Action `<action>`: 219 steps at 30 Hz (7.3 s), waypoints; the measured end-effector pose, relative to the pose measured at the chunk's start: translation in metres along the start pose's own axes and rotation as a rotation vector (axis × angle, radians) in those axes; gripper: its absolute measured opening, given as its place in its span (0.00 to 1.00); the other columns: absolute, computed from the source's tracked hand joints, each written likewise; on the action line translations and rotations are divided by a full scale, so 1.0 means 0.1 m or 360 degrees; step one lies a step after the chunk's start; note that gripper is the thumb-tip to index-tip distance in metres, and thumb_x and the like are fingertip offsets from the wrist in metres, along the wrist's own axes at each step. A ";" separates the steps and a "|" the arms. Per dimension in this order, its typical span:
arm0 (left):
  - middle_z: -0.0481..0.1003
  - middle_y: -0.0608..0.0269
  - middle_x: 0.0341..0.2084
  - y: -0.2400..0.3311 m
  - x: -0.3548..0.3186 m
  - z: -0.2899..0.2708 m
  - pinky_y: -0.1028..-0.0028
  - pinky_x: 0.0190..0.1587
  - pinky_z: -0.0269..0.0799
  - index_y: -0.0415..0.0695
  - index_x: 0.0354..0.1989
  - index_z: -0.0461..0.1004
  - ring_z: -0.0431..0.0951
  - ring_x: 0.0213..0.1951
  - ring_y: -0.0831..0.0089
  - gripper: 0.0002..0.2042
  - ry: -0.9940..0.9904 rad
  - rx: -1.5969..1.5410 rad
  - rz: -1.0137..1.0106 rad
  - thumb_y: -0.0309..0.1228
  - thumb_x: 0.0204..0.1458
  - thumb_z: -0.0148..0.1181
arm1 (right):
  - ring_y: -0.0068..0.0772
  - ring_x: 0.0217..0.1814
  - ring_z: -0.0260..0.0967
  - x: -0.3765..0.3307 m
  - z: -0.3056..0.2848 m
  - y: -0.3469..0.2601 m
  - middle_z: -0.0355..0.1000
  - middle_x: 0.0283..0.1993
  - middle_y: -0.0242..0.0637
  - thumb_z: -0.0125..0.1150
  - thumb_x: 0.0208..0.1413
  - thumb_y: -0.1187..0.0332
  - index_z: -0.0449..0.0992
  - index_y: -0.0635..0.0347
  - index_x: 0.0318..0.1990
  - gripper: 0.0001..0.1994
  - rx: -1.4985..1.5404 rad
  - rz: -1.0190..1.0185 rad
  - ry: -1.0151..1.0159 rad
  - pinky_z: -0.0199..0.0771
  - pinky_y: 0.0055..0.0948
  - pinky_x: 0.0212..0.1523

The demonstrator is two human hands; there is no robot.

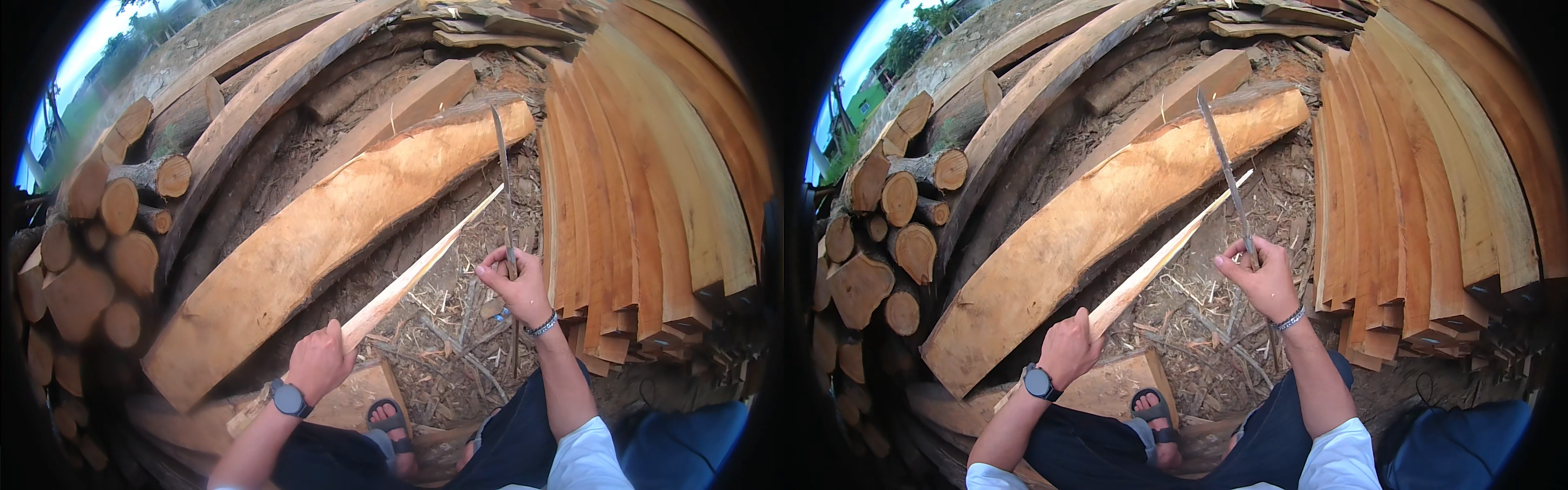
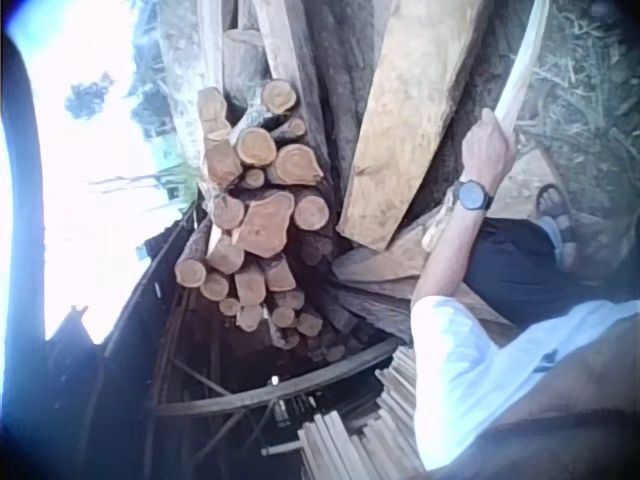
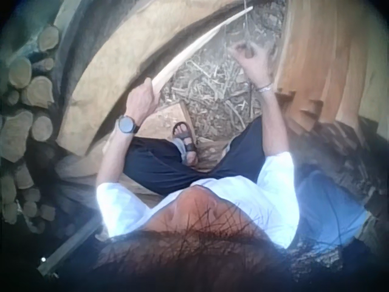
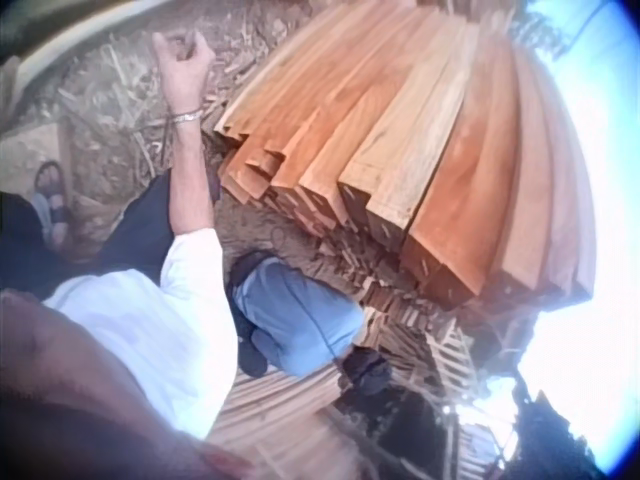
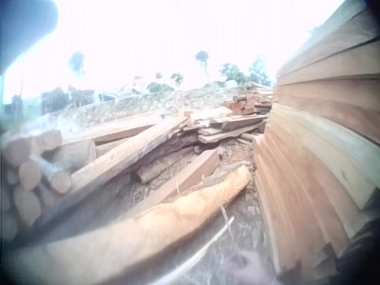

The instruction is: The person shapes a thin wooden strip by shaving it with a small saw while sitting among piles of logs and lumber.

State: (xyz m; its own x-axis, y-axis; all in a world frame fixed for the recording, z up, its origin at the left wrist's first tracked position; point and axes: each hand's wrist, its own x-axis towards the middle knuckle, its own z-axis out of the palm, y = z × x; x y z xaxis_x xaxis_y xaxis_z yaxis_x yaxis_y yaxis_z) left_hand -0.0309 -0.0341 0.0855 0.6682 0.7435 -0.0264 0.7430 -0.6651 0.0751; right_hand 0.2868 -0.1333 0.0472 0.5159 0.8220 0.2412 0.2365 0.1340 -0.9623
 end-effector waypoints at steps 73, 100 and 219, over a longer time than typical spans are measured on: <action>0.75 0.44 0.21 0.07 -0.01 0.07 0.56 0.32 0.74 0.37 0.32 0.64 0.78 0.27 0.48 0.17 -0.0206 0.0004 0.0219 0.38 0.49 0.61 | 0.11 0.12 0.48 0.19 -0.20 0.29 0.56 0.15 0.18 0.60 0.62 0.63 0.71 0.58 0.32 0.11 0.0653 0.0349 0.0182 0.46 0.17 0.13; 0.75 0.40 0.20 0.06 0.01 0.06 0.53 0.33 0.74 0.36 0.31 0.65 0.77 0.28 0.44 0.15 -0.0258 -0.0059 0.0159 0.37 0.50 0.60 | 0.09 0.22 0.54 0.12 -0.07 0.30 0.61 0.20 0.17 0.71 0.53 0.65 0.77 0.62 0.32 0.11 0.0389 0.0287 -0.0048 0.53 0.17 0.22; 0.61 0.71 0.14 -0.70 0.10 0.28 0.77 0.18 0.52 0.43 0.21 0.61 0.58 0.16 0.82 0.06 -0.0712 -0.1704 -0.0296 0.25 0.46 0.49 | 0.59 0.25 0.73 -0.02 0.68 0.68 0.70 0.18 0.53 0.51 0.62 0.44 0.68 0.60 0.31 0.25 -0.1174 -0.0272 -0.0461 0.71 0.53 0.27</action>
State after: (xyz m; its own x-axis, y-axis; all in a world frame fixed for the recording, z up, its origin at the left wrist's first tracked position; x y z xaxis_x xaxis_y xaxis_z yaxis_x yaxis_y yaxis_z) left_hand -0.0750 0.0175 0.0522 0.6650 0.5906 -0.4571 0.5619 0.0075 0.8272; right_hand 0.2456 -0.0879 -0.0273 0.2136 0.9474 0.2383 0.8270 -0.0455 -0.5604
